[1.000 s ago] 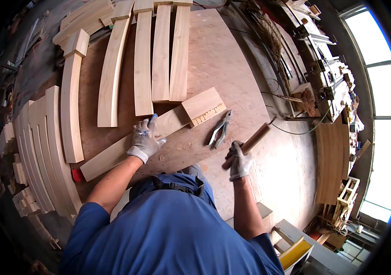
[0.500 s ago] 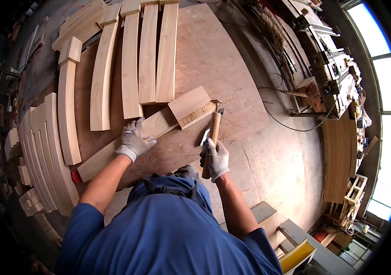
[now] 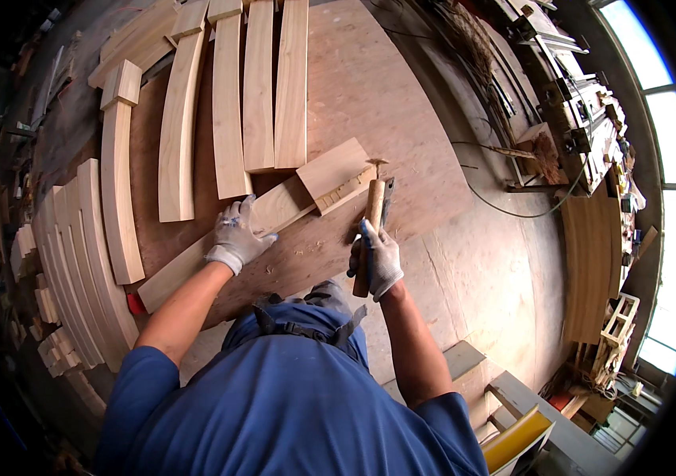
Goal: The person assembles wooden pallets by hammering nails into wooden planks and using pliers to remove nails. They repeatedly position planks, drive nails, and adjust components on a workbench in a workshop.
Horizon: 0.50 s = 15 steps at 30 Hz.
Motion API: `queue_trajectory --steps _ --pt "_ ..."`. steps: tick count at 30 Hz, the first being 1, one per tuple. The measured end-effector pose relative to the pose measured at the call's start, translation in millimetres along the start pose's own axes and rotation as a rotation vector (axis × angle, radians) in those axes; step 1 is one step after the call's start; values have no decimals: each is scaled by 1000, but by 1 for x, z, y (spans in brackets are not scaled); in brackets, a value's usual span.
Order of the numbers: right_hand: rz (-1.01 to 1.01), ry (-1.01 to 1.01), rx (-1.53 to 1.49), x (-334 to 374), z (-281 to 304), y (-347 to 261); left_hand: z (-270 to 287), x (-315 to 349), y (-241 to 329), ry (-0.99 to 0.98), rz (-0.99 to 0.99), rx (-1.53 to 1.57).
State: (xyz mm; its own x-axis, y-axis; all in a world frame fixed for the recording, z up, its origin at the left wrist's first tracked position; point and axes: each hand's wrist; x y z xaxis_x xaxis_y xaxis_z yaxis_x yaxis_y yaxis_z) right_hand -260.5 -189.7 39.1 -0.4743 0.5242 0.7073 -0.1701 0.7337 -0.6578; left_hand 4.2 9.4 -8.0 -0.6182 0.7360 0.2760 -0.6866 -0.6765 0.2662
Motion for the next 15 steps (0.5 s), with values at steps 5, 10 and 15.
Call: queue_trajectory --steps 5,10,15 --pt "186 244 206 17 -37 8 -3 0 -2 28 -18 40" --pt "188 557 597 21 -54 9 1 1 -6 -19 -17 56" --pt "361 583 828 -15 -21 36 3 1 -4 -32 -23 4"
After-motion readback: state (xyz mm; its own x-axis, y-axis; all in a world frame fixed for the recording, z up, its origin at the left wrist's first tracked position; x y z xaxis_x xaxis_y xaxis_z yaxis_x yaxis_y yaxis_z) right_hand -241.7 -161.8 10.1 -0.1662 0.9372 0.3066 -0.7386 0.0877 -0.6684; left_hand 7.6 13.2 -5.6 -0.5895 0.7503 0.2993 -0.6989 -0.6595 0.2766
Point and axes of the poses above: each hand's wrist, its own x-axis away from the middle knuckle, its own z-axis out of the back of the hand, y = z × x, and after that the axes turned 3 degrees about y, right-handed
